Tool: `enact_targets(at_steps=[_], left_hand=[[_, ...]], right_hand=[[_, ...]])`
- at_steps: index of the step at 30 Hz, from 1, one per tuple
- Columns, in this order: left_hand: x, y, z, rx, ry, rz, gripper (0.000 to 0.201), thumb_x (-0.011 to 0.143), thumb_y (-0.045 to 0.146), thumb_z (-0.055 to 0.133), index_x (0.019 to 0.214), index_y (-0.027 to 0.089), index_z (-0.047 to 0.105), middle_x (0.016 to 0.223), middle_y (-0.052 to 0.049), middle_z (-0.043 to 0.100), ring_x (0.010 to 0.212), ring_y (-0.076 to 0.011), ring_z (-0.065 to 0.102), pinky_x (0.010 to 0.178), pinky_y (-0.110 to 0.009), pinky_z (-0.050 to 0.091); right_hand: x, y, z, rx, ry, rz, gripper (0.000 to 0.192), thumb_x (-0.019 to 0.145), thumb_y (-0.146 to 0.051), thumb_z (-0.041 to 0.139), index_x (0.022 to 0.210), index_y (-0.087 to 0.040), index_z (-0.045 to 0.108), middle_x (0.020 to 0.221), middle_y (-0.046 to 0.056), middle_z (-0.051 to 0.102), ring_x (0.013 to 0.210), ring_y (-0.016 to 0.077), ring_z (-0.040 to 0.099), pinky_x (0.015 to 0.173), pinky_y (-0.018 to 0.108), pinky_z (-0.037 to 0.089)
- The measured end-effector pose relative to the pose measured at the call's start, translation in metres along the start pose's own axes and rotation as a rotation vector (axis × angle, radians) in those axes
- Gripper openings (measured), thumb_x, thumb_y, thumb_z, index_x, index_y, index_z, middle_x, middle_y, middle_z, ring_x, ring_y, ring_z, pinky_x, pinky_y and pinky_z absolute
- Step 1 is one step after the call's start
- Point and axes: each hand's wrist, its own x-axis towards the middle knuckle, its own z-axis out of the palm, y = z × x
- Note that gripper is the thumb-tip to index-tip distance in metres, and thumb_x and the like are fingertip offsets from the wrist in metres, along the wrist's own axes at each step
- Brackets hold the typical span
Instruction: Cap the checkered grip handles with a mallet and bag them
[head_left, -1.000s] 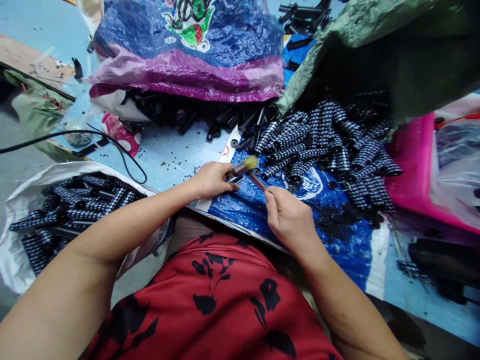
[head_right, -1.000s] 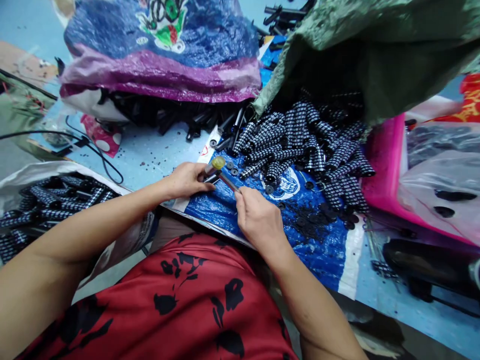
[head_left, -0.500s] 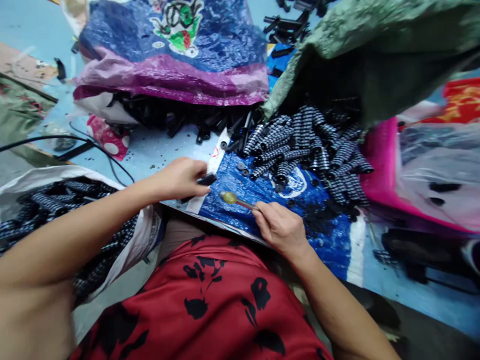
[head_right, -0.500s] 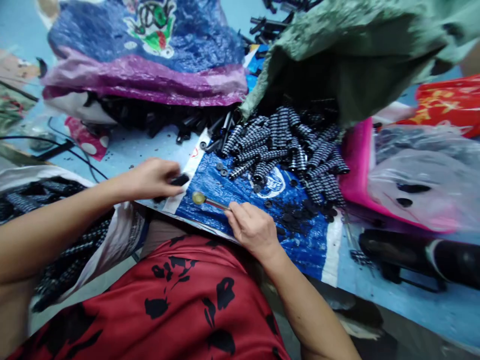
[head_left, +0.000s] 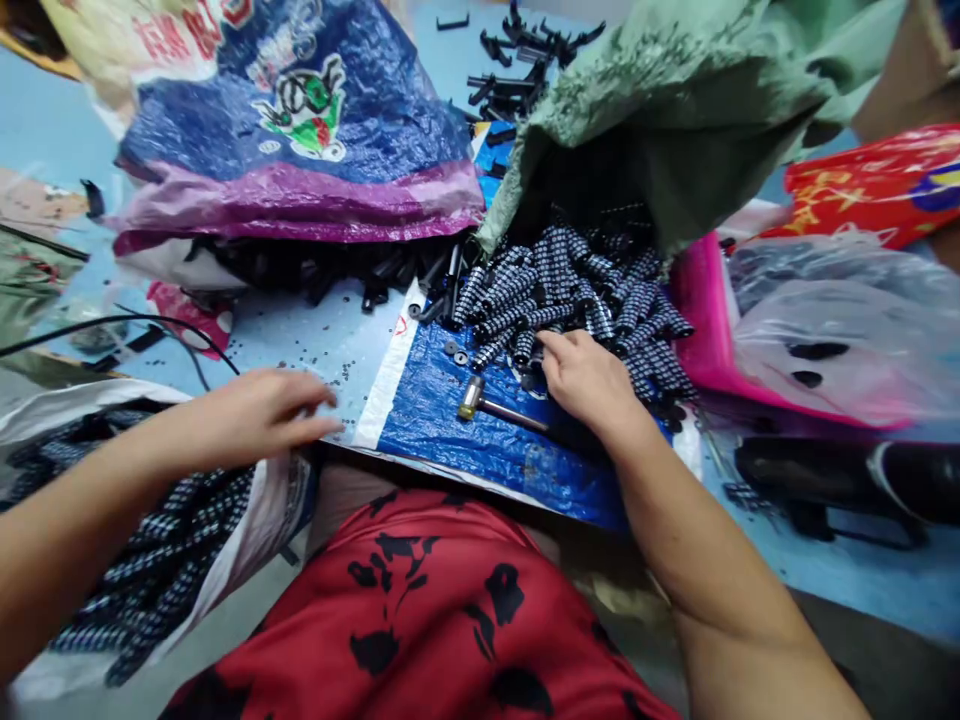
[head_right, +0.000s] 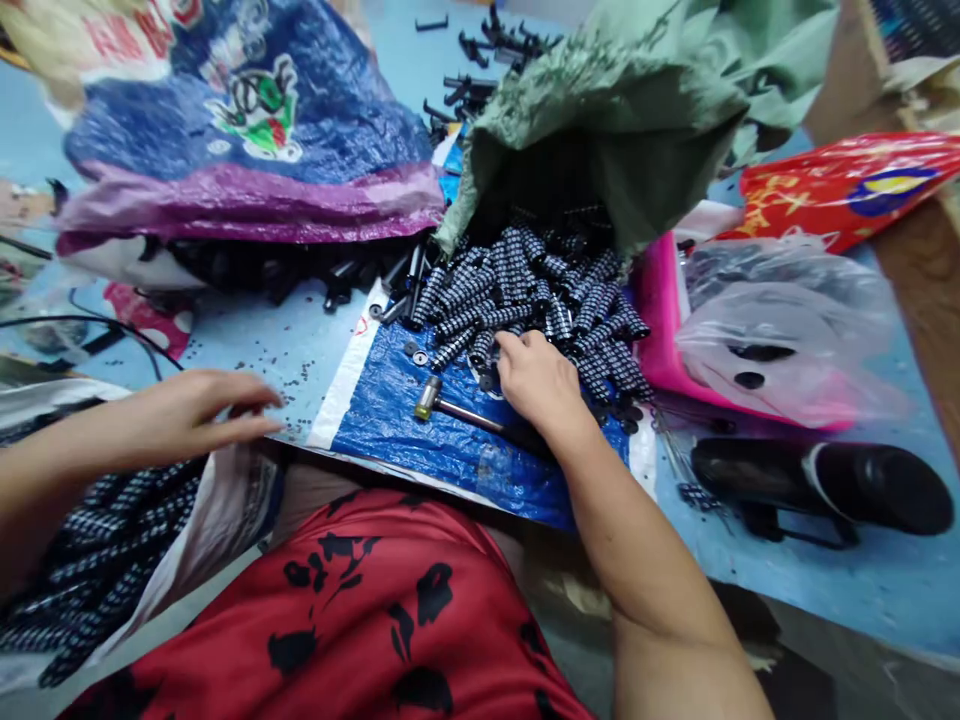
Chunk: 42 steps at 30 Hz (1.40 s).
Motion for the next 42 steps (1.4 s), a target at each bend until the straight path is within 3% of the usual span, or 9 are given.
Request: enact_targets(at_steps=[6, 11, 16, 22, 27, 31, 33, 37, 42], left_hand=[[0.175, 0.038, 0.012, 0.289, 0.301, -0.195, 0.036, 0.097, 0.040, 0.052, 0.107, 0.012, 0.073, 0.108, -0.017, 0.071, 0.102, -0.0294, 0.066, 0.084, -0.036, 0.047], [0.226, 0.027, 0.017, 0.270, 0.230, -0.319, 0.026, 0.088, 0.036, 0.061, 0.096, 0.016, 0.075, 0.091, -0.014, 0.071, 0.091, -0.0304, 0.067, 0.077, -0.038, 0.049], [0.224, 0.023, 0.022, 0.134, 0.249, -0.317, 0.026, 0.082, 0.045, 0.070, 0.081, 0.019, 0.072, 0.080, -0.010, 0.068, 0.080, -0.0247, 0.063, 0.075, -0.036, 0.047], [0.209, 0.037, 0.031, 0.062, 0.307, -0.366, 0.010, 0.080, 0.024, 0.064, 0.086, 0.017, 0.068, 0.093, -0.012, 0.068, 0.090, -0.0275, 0.063, 0.082, -0.039, 0.049], [0.176, 0.030, 0.013, 0.129, 0.729, -0.167, 0.019, 0.081, 0.012, 0.054, 0.097, 0.015, 0.065, 0.109, -0.015, 0.064, 0.110, -0.0297, 0.060, 0.100, -0.044, 0.045], [0.155, 0.043, 0.010, -0.325, 0.945, -0.092, 0.015, 0.077, 0.016, 0.059, 0.091, 0.018, 0.062, 0.098, -0.008, 0.065, 0.094, -0.0210, 0.061, 0.092, -0.037, 0.050], [0.145, 0.059, 0.018, -0.705, 0.901, -0.097, 0.015, 0.074, 0.015, 0.058, 0.088, 0.018, 0.058, 0.097, -0.006, 0.067, 0.090, -0.0178, 0.062, 0.086, -0.033, 0.053], [0.120, 0.095, 0.050, -1.445, 0.508, -0.056, 0.016, 0.078, 0.020, 0.059, 0.090, 0.019, 0.048, 0.093, -0.004, 0.068, 0.089, -0.0174, 0.066, 0.082, -0.034, 0.057], [0.102, 0.118, 0.093, -1.731, 0.358, -0.182, 0.039, 0.084, 0.040, 0.075, 0.103, 0.020, 0.048, 0.088, 0.000, 0.065, 0.073, -0.0156, 0.067, 0.066, -0.030, 0.058]], right_hand=[[0.004, -0.002, 0.006, -0.195, -0.023, 0.044, 0.030, 0.105, -0.028, 0.043, 0.109, -0.011, 0.066, 0.100, 0.019, 0.066, 0.085, 0.0293, 0.064, 0.068, 0.038, 0.038], [-0.011, 0.018, 0.006, -0.032, 0.043, 0.123, 0.032, 0.101, -0.029, 0.053, 0.125, -0.010, 0.060, 0.103, 0.017, 0.071, 0.089, 0.0289, 0.067, 0.074, 0.037, 0.044], [-0.038, 0.029, 0.010, 0.331, 0.214, 0.127, 0.046, 0.099, -0.036, 0.057, 0.141, -0.016, 0.056, 0.118, 0.013, 0.072, 0.097, 0.0260, 0.071, 0.084, 0.037, 0.053], [-0.061, 0.006, 0.019, 1.198, 0.219, 0.143, 0.055, 0.098, -0.049, 0.058, 0.143, -0.020, 0.048, 0.103, 0.010, 0.071, 0.080, 0.0211, 0.071, 0.077, 0.039, 0.059], [-0.065, -0.029, 0.007, 1.679, -0.093, 0.289, 0.047, 0.099, -0.062, 0.048, 0.116, -0.020, 0.057, 0.093, 0.007, 0.067, 0.072, 0.0179, 0.066, 0.061, 0.032, 0.054], [-0.055, -0.058, 0.001, 1.832, -0.192, 0.331, 0.056, 0.088, -0.072, 0.063, 0.098, -0.017, 0.060, 0.080, 0.002, 0.060, 0.061, 0.0113, 0.057, 0.055, 0.025, 0.048], [-0.052, -0.069, 0.001, 1.911, -0.206, 0.356, 0.058, 0.085, -0.073, 0.067, 0.095, -0.016, 0.060, 0.073, 0.000, 0.056, 0.054, 0.0085, 0.051, 0.050, 0.022, 0.041], [-0.054, -0.084, 0.001, 2.038, -0.196, 0.440, 0.061, 0.082, -0.076, 0.069, 0.102, -0.018, 0.061, 0.062, -0.006, 0.047, 0.042, 0.0058, 0.037, 0.040, 0.019, 0.027], [-0.058, -0.092, -0.004, 2.181, -0.162, 0.552, 0.062, 0.077, -0.076, 0.075, 0.104, -0.021, 0.063, 0.060, -0.007, 0.047, 0.042, 0.0059, 0.038, 0.041, 0.020, 0.033]])
